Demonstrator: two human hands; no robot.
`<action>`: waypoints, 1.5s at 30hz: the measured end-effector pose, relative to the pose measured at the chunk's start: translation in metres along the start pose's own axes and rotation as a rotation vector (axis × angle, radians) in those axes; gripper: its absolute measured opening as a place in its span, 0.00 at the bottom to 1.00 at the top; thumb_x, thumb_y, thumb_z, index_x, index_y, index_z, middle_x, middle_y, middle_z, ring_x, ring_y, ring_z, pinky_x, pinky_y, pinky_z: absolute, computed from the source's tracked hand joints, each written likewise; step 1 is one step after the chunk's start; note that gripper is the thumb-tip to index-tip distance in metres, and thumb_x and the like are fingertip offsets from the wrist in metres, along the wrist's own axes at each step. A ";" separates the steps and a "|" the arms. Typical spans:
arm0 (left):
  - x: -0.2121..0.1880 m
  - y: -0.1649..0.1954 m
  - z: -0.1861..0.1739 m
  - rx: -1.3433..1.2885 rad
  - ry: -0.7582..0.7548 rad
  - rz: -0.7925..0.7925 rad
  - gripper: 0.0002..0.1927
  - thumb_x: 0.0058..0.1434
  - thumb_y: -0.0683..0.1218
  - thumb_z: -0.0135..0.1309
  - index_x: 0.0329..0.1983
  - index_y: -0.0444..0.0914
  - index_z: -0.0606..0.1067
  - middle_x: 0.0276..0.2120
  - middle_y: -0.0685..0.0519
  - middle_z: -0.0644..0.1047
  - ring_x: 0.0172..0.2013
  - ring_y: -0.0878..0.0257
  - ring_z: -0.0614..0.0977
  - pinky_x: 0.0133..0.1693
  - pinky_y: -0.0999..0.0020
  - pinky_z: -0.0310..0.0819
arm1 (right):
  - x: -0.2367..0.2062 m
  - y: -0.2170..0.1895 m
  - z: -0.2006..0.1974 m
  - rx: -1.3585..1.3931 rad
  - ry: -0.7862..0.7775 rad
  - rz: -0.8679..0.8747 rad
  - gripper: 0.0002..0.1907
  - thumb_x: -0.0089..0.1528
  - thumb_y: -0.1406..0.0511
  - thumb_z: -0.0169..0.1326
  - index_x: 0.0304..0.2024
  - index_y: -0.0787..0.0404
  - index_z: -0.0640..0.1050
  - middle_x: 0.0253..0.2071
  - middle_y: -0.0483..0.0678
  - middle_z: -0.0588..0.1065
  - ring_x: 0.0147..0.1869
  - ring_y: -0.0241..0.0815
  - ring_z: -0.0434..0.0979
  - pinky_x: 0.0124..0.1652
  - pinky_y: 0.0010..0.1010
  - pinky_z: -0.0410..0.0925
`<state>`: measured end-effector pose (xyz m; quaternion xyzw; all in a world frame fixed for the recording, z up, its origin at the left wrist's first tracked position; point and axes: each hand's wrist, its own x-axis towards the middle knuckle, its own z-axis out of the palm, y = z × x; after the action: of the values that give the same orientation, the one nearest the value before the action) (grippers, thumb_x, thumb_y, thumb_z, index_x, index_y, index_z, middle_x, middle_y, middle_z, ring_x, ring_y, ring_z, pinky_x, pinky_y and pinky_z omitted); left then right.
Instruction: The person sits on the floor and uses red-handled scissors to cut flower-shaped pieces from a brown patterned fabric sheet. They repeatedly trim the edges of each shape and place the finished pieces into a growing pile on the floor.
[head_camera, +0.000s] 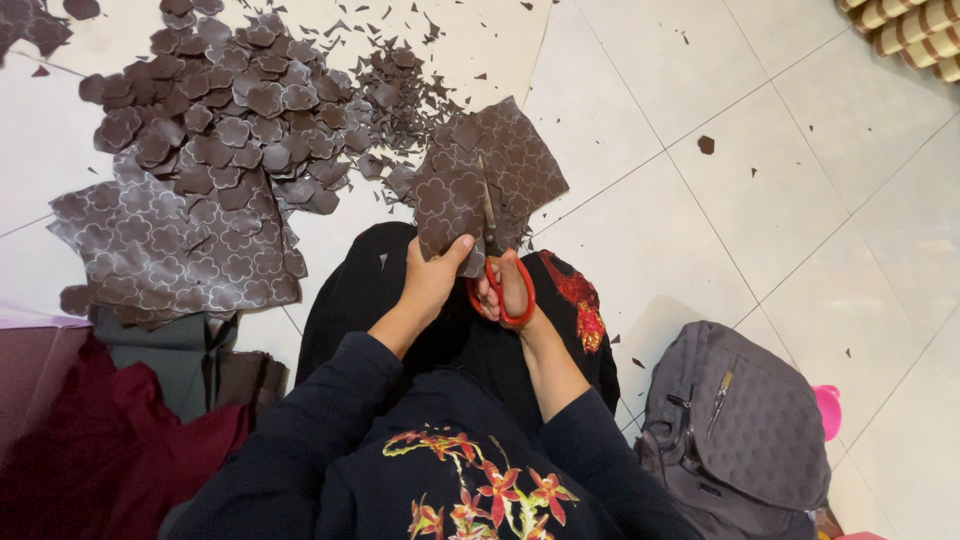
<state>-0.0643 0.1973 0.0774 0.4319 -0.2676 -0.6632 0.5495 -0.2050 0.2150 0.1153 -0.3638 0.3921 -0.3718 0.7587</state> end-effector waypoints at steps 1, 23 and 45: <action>0.000 0.000 0.000 -0.004 -0.002 -0.002 0.11 0.63 0.42 0.61 0.46 0.33 0.77 0.38 0.53 0.82 0.36 0.67 0.81 0.40 0.70 0.76 | 0.001 0.000 0.000 0.006 0.011 0.006 0.42 0.61 0.27 0.37 0.27 0.58 0.68 0.14 0.38 0.59 0.12 0.28 0.55 0.13 0.21 0.54; 0.013 0.037 -0.019 -0.278 -0.242 -0.228 0.14 0.62 0.49 0.54 0.48 0.38 0.75 0.40 0.52 0.80 0.38 0.60 0.80 0.42 0.62 0.75 | 0.009 -0.012 0.021 -0.363 0.429 -0.207 0.09 0.61 0.67 0.61 0.35 0.61 0.73 0.23 0.42 0.70 0.22 0.32 0.69 0.24 0.25 0.64; 0.057 0.081 -0.043 -0.500 0.133 0.205 0.06 0.68 0.39 0.54 0.45 0.40 0.71 0.41 0.54 0.78 0.40 0.64 0.82 0.45 0.67 0.82 | 0.013 -0.006 0.015 -0.450 0.035 0.056 0.20 0.68 0.56 0.48 0.55 0.64 0.75 0.32 0.40 0.69 0.35 0.30 0.68 0.36 0.21 0.64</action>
<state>0.0125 0.1277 0.1081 0.2960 -0.1011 -0.6200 0.7195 -0.1880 0.2048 0.1221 -0.5063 0.4883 -0.2598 0.6616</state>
